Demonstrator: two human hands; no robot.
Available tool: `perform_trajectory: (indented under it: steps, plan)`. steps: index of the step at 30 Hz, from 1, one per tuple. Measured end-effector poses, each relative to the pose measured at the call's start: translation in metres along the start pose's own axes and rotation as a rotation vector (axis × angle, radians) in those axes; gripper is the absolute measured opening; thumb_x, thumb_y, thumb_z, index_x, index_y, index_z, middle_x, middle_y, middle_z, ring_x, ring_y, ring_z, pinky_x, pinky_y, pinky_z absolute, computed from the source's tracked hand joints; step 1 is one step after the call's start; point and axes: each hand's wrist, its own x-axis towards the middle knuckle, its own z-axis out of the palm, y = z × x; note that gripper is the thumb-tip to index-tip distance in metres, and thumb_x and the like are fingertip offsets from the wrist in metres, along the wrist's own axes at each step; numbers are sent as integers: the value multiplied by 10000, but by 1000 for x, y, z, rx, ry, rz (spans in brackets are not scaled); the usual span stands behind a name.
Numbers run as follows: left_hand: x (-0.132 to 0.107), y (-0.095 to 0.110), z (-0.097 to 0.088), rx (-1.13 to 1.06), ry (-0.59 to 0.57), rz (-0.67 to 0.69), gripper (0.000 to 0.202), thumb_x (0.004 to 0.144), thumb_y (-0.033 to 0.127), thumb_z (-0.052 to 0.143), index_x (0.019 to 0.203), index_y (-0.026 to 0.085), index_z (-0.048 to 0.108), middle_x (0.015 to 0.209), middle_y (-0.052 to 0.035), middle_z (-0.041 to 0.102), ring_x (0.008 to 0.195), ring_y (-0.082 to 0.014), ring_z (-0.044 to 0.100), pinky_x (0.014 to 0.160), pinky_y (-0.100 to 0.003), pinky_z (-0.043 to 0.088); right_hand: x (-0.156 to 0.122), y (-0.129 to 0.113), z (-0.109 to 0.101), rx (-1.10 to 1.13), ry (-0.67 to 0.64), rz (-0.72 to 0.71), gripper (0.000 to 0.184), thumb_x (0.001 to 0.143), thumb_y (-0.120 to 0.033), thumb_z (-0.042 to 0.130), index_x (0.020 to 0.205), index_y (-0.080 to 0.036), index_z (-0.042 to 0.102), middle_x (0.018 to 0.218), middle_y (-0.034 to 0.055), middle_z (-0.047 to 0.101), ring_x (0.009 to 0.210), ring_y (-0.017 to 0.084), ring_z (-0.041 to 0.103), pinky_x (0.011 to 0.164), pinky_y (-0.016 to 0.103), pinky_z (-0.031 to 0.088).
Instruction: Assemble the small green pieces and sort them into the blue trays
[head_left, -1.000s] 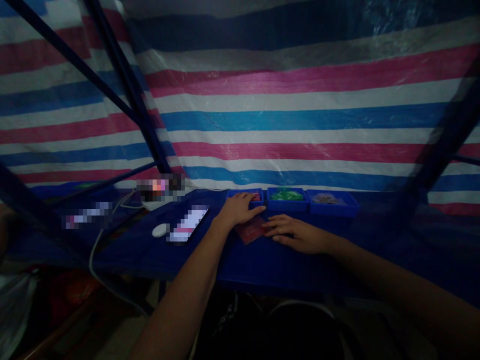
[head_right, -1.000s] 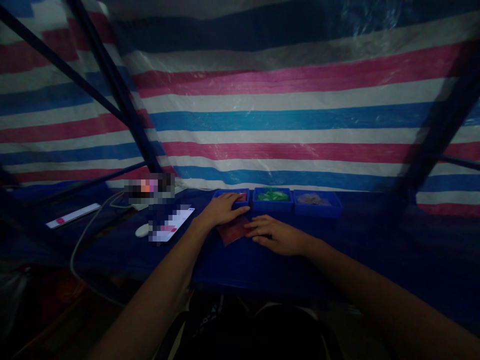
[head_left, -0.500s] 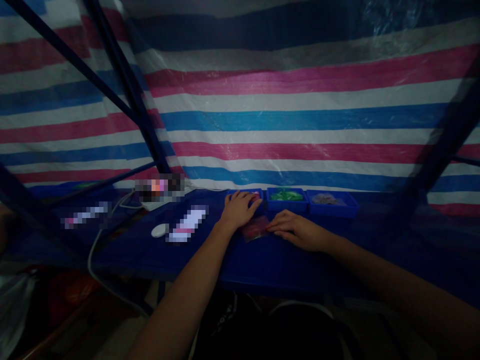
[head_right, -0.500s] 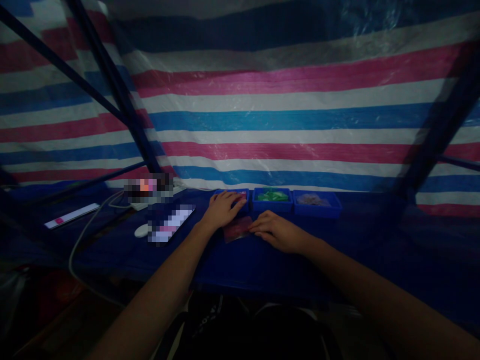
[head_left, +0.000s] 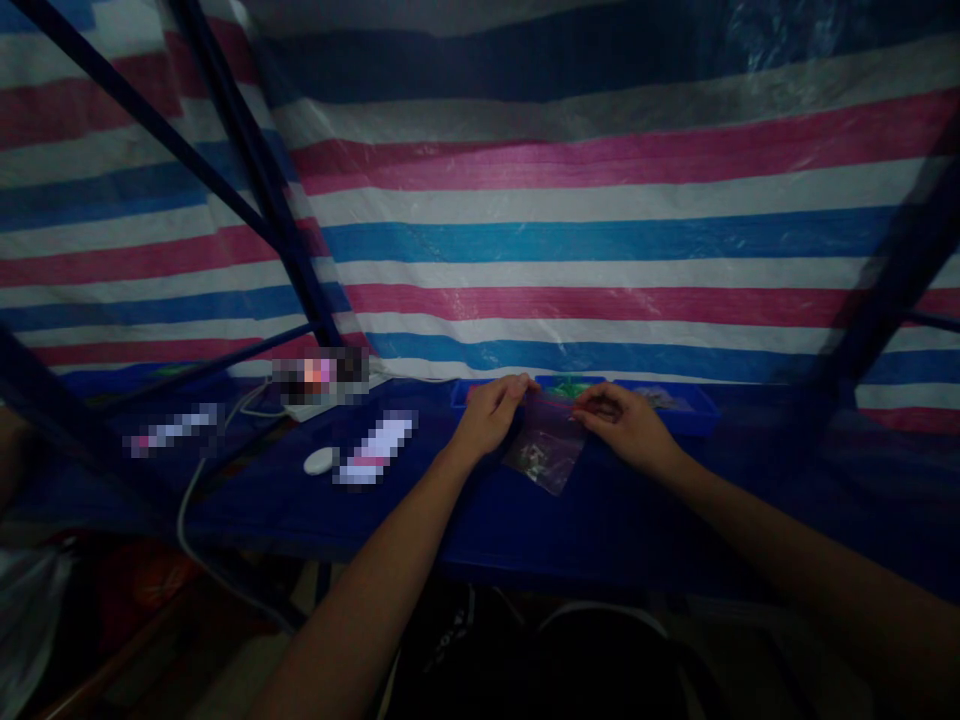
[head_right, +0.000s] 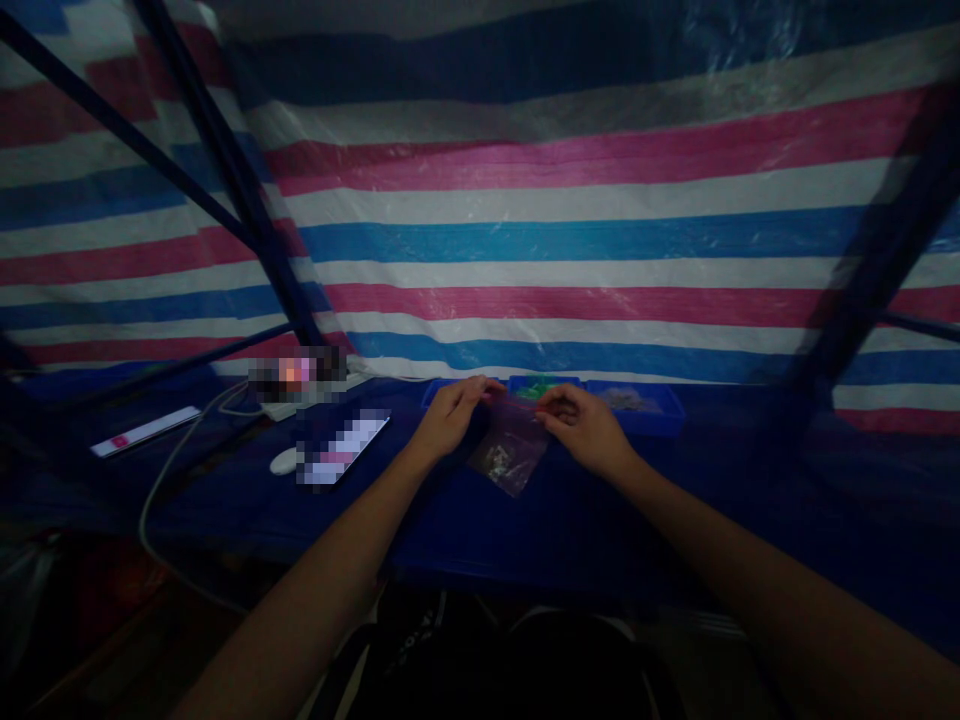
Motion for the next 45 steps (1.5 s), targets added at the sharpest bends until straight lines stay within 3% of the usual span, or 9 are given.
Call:
perform_trajectory:
  steps: [4, 9, 12, 18, 21, 25, 31, 40, 45]
  plan:
    - [-1, -8, 10, -122, -120, -17, 347, 938, 385, 617, 1236, 216, 670, 1161, -73, 744, 1042, -238, 707, 938, -371, 557, 3, 2, -5, 92, 69, 13, 426, 763, -384, 818, 1082, -230, 582, 947, 43, 704, 889, 206, 718, 854, 376, 600]
    - [2, -10, 7, -212, -97, -40, 393, 956, 207, 375, 1181, 192, 697, 1172, -70, 746, 1125, -228, 691, 1046, -399, 519, -2, -8, -5, 50, -181, 15, 456, 785, -420, 807, 1153, -238, 607, 965, 27, 710, 877, 192, 701, 834, 351, 574]
    - [2, -6, 4, -241, -43, -59, 422, 959, 219, 335, 1160, 169, 702, 1112, -80, 756, 1064, -233, 706, 993, -391, 542, -7, -16, -4, -110, -361, -16, 310, 892, -498, 689, 1052, -232, 690, 960, 40, 736, 878, 213, 696, 813, 362, 559]
    - [0, -8, 7, -155, -140, 49, 364, 988, 247, 380, 1127, 146, 701, 984, -82, 757, 935, -208, 713, 902, -351, 540, -12, -12, -1, -599, -386, -209, 369, 868, -497, 722, 1135, -243, 705, 1144, 96, 719, 1097, 293, 633, 995, 461, 482]
    - [-1, -11, 9, -54, -179, 97, 357, 1006, 250, 386, 1148, 153, 698, 974, -74, 756, 929, -196, 705, 897, -335, 525, -12, -4, -2, -653, -403, -153, 461, 832, -514, 757, 1182, -222, 685, 1183, 112, 702, 1123, 303, 620, 992, 453, 479]
    - [-3, -15, 15, 69, -236, 108, 302, 988, 267, 480, 1171, 173, 700, 1072, -74, 759, 973, -198, 702, 889, -320, 521, -9, -1, -3, -604, -424, -108, 356, 853, -416, 746, 1151, -230, 687, 1141, 79, 721, 1069, 272, 653, 962, 421, 488]
    - [-7, -14, 23, 182, -451, 99, 302, 876, 191, 629, 1157, 191, 741, 1092, -60, 774, 968, -203, 719, 854, -287, 518, -7, 1, -1, -488, -412, -28, 222, 851, -220, 681, 1072, -224, 698, 1024, 34, 746, 946, 207, 692, 863, 346, 513]
    - [-6, -13, 25, 251, -426, 116, 292, 880, 300, 674, 1134, 184, 760, 1052, -68, 783, 926, -218, 713, 838, -303, 494, -8, -1, 0, -444, -334, -22, 234, 787, -103, 596, 987, -208, 658, 837, 5, 717, 740, 165, 688, 703, 291, 534]
    - [-7, -15, 28, 106, -383, -11, 319, 916, 422, 648, 1094, 183, 761, 986, -55, 777, 840, -194, 700, 749, -270, 486, -5, 1, -1, -330, -188, -86, 181, 815, -178, 642, 990, -222, 657, 903, 24, 721, 822, 186, 715, 804, 334, 576]
